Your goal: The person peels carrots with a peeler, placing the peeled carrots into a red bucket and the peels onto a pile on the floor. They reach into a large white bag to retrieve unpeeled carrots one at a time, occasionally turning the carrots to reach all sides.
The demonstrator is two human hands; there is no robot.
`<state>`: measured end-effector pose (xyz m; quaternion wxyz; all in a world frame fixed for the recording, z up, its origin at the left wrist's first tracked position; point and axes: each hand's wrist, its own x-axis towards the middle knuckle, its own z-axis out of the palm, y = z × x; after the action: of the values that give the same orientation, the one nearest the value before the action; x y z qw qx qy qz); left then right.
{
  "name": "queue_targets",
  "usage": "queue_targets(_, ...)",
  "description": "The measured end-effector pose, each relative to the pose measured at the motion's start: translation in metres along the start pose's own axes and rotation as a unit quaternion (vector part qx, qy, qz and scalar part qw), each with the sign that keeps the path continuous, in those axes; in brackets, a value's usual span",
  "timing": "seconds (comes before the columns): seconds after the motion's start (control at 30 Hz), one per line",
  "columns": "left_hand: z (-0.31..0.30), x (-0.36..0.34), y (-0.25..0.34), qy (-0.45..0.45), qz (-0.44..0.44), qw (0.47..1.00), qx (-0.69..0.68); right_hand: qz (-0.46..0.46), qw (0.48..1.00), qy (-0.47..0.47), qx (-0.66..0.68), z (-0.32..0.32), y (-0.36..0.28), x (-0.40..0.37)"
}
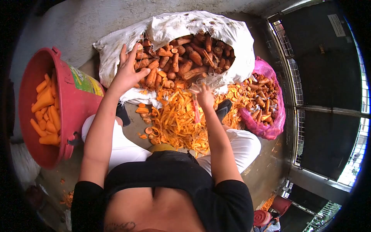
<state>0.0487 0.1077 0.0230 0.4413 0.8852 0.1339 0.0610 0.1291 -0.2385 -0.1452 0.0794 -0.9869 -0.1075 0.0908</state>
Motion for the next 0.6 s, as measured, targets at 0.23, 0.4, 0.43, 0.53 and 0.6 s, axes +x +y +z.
queue_targets(0.23, 0.002, 0.001, 0.001, -0.061, -0.008, 0.993, 0.106, -0.055, 0.979, -0.102, -0.168, -0.064, 0.003, 0.057)
queue_targets(0.4, -0.004, 0.001, 0.010, -0.161, -0.010, 0.971, 0.176, -0.050, 0.952, -0.137, -0.267, -0.022, 0.072, 0.050)
queue_targets(0.43, -0.002, 0.001, 0.007, -0.189, 0.001, 0.962, 0.198, -0.052, 0.948, -0.145, -0.280, -0.020, 0.080, 0.045)
queue_targets(0.53, 0.002, -0.003, 0.001, -0.263, 0.018, 0.933, 0.246, -0.061, 0.939, -0.170, -0.292, -0.019, 0.085, 0.036)
queue_targets(0.6, 0.004, -0.006, 0.007, -0.297, 0.005, 0.922, 0.249, -0.088, 0.931, -0.187, -0.302, -0.022, 0.084, 0.038)
